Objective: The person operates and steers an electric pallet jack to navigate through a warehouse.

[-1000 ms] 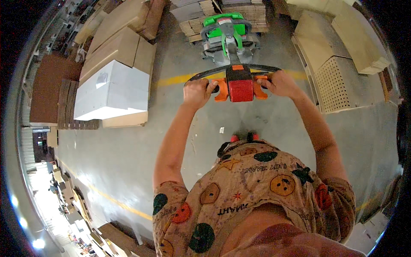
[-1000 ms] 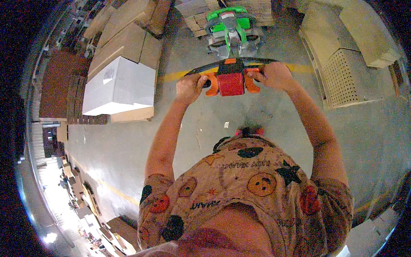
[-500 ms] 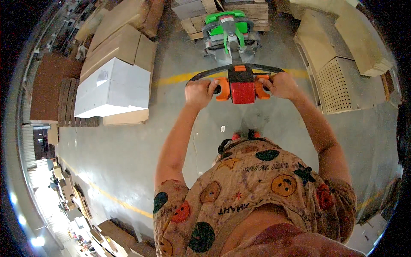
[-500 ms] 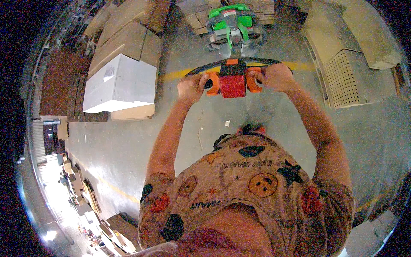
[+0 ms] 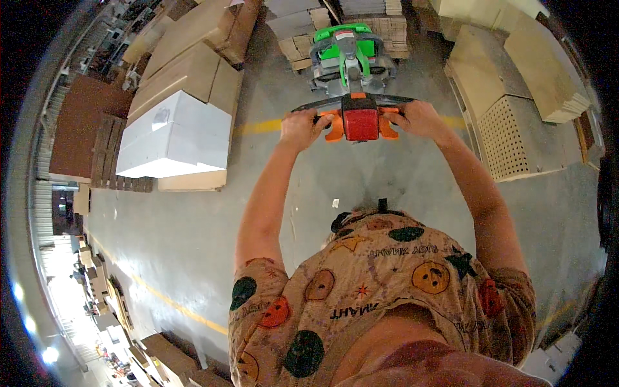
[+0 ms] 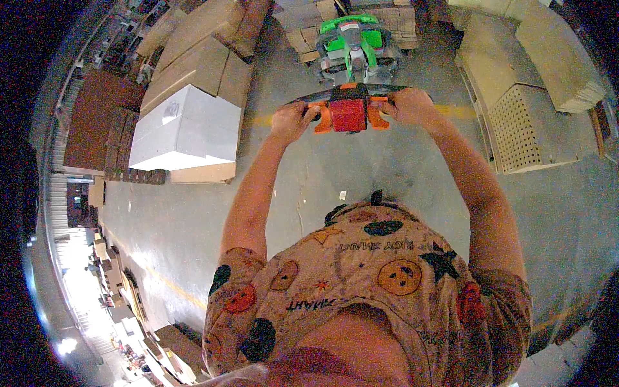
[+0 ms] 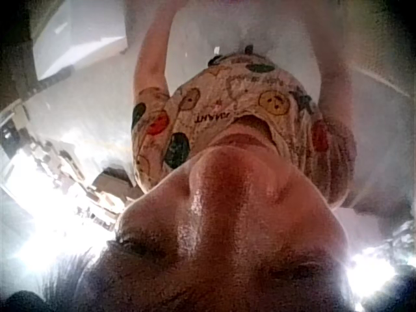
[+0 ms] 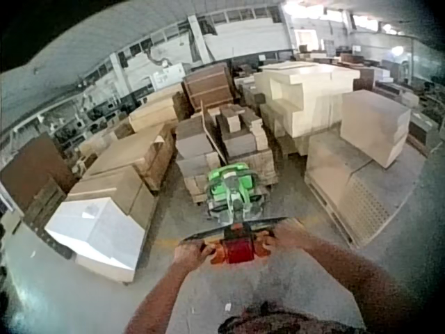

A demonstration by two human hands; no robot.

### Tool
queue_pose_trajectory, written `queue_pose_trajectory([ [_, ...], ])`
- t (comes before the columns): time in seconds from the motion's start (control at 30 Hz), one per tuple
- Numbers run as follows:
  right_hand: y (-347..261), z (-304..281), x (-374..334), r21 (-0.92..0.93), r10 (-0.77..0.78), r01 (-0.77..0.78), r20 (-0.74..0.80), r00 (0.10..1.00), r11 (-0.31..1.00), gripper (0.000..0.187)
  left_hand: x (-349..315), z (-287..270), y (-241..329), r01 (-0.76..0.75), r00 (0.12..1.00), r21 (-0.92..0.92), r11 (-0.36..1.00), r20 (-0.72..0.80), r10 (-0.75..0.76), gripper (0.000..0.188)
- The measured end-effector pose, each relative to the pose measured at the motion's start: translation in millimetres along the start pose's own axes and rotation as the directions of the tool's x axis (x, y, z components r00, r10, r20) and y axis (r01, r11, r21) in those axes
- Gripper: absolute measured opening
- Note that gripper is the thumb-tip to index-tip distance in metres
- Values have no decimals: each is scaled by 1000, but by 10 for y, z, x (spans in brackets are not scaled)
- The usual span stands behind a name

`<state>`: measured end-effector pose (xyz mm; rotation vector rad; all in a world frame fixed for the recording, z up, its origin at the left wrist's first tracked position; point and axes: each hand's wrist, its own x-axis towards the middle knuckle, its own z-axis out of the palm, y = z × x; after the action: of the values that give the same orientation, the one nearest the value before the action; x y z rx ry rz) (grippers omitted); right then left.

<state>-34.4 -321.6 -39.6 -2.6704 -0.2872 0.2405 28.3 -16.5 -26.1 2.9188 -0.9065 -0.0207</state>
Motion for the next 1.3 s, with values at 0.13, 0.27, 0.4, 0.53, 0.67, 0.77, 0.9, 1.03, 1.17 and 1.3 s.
queue_pose_trajectory([
  [0.13,180,29,108,9,59,-60,123,991,998,53,98,107,21,41,994,-13,999,104,-40,56],
  [0.27,299,70,158,380,-3,-62,169,986,923,55,97,124,39,80,992,-29,996,105,-77,68],
  [0.4,313,-82,378,612,-111,-122,329,938,781,61,149,13,147,103,990,23,994,94,-105,66],
  [0.53,252,65,612,606,-260,88,202,944,790,48,186,-37,224,118,988,-33,992,101,-114,62],
  [0.67,73,-100,600,612,-258,92,189,948,786,49,147,-38,132,81,995,-64,995,67,-76,61],
  [0.77,26,-127,605,592,-266,97,206,942,800,52,156,-14,107,43,999,3,999,-18,-43,62],
  [0.9,59,-76,615,668,-193,-59,298,935,742,58,205,-46,106,123,975,-64,990,196,-108,60],
  [1.03,-72,-107,688,591,-135,-66,290,948,804,56,195,-56,-37,33,998,-31,999,47,-31,61],
  [1.17,-132,-25,749,653,-92,-109,265,960,749,53,227,-70,-193,9,999,-36,999,44,-7,59],
  [1.3,-203,-185,724,692,-88,-125,264,961,711,54,250,-106,-144,-8,1000,-78,997,-15,6,57],
])
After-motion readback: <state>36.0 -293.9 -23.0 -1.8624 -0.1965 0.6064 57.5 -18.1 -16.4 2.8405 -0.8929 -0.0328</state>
